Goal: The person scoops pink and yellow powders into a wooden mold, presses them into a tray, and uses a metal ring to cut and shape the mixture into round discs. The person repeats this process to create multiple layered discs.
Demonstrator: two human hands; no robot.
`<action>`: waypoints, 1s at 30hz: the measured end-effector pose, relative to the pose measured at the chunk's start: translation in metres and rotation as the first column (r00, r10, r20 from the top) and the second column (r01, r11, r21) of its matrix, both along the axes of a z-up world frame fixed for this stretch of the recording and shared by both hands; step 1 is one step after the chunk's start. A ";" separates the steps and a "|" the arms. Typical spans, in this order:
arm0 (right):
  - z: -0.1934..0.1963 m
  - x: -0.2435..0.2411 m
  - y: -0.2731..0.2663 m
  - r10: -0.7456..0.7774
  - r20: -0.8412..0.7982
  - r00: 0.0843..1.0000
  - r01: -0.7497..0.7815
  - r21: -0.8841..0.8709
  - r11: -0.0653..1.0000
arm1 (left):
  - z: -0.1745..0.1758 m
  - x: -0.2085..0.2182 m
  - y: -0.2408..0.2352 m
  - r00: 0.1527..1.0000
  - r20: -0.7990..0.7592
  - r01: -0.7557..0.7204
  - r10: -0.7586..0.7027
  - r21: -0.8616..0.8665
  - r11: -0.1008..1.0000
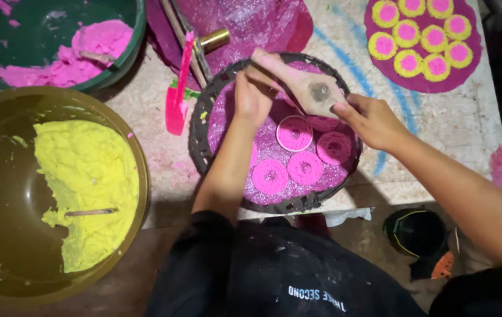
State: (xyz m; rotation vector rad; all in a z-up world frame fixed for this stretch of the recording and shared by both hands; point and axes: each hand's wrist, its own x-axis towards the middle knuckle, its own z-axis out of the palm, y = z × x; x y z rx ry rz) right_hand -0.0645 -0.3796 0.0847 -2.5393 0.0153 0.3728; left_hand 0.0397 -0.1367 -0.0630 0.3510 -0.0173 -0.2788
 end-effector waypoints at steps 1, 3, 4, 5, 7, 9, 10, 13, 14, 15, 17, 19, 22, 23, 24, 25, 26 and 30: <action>-0.001 -0.002 -0.002 -0.016 0.007 1.000 0.016 -0.003 1.000 | 0.002 -0.009 0.007 0.989 0.125 0.031 -0.074 0.318 0.948; -0.005 -0.012 -0.007 -0.043 0.093 0.995 0.025 0.179 0.983 | 0.004 -0.035 0.017 0.913 0.264 -0.045 -0.310 0.822 0.568; -0.007 -0.018 -0.009 -0.062 0.132 0.989 0.024 0.269 0.963 | 0.006 -0.047 0.018 0.844 0.339 -0.167 -0.415 0.902 0.397; -0.011 -0.025 -0.011 -0.073 0.170 0.983 0.013 0.328 0.945 | 0.008 -0.059 0.019 0.760 0.379 -0.307 -0.529 0.926 0.222; -0.020 -0.041 -0.011 -0.096 0.244 0.965 -0.021 0.438 0.899 | 0.013 -0.075 0.016 0.655 0.306 -0.431 -0.691 0.902 -0.009; -0.031 -0.055 -0.009 -0.160 0.225 0.961 0.003 0.572 0.820 | 0.019 -0.080 0.011 0.625 0.153 -0.400 -0.765 0.905 -0.146; -0.036 -0.062 -0.009 -0.191 0.212 0.958 0.014 0.634 0.774 | 0.021 -0.080 0.010 0.620 0.150 -0.413 -0.770 0.897 -0.157; -0.051 -0.088 -0.016 -0.262 0.174 0.949 0.073 0.687 0.723 | 0.022 -0.079 0.009 0.615 0.195 -0.442 -0.764 0.888 -0.129; -0.055 -0.096 -0.020 -0.292 0.162 0.943 0.086 0.727 0.681 | 0.022 -0.079 0.010 0.618 0.245 -0.447 -0.747 0.891 -0.078; -0.059 -0.104 -0.023 -0.321 0.149 0.935 0.097 0.764 0.637 | 0.022 -0.080 0.009 0.621 0.294 -0.454 -0.726 0.891 -0.027; -0.067 -0.120 -0.026 -0.377 0.119 0.918 0.127 0.814 0.566 | 0.023 -0.083 0.012 0.623 0.254 -0.449 -0.740 0.891 -0.072; -0.070 -0.131 -0.029 -0.431 0.099 0.897 0.157 0.839 0.520 | 0.029 -0.084 0.016 0.627 0.262 -0.441 -0.733 0.896 -0.057; -0.066 -0.144 -0.034 -0.444 0.096 0.891 0.177 0.827 0.534 | 0.043 -0.076 0.025 0.700 0.251 -0.371 -0.669 0.928 -0.041; -0.064 -0.148 -0.035 -0.440 0.105 0.892 0.165 0.830 0.533 | 0.047 -0.071 0.031 0.757 0.179 -0.306 -0.628 0.947 -0.100; -0.060 -0.153 -0.035 -0.436 0.111 0.893 0.156 0.833 0.531 | 0.049 -0.067 0.039 0.807 0.103 -0.234 -0.581 0.960 -0.155; -0.058 -0.157 -0.034 -0.433 0.117 0.894 0.147 0.835 0.530 | 0.049 -0.063 0.047 0.806 0.138 -0.280 -0.576 0.946 -0.165; -0.055 -0.159 -0.032 -0.440 0.107 0.892 0.149 0.848 0.509 | 0.048 -0.059 0.056 0.804 0.173 -0.325 -0.569 0.929 -0.177; -0.049 -0.158 -0.021 -0.458 0.096 0.884 0.144 0.876 0.461 | 0.031 -0.057 0.076 0.751 0.259 -0.474 -0.608 0.852 -0.223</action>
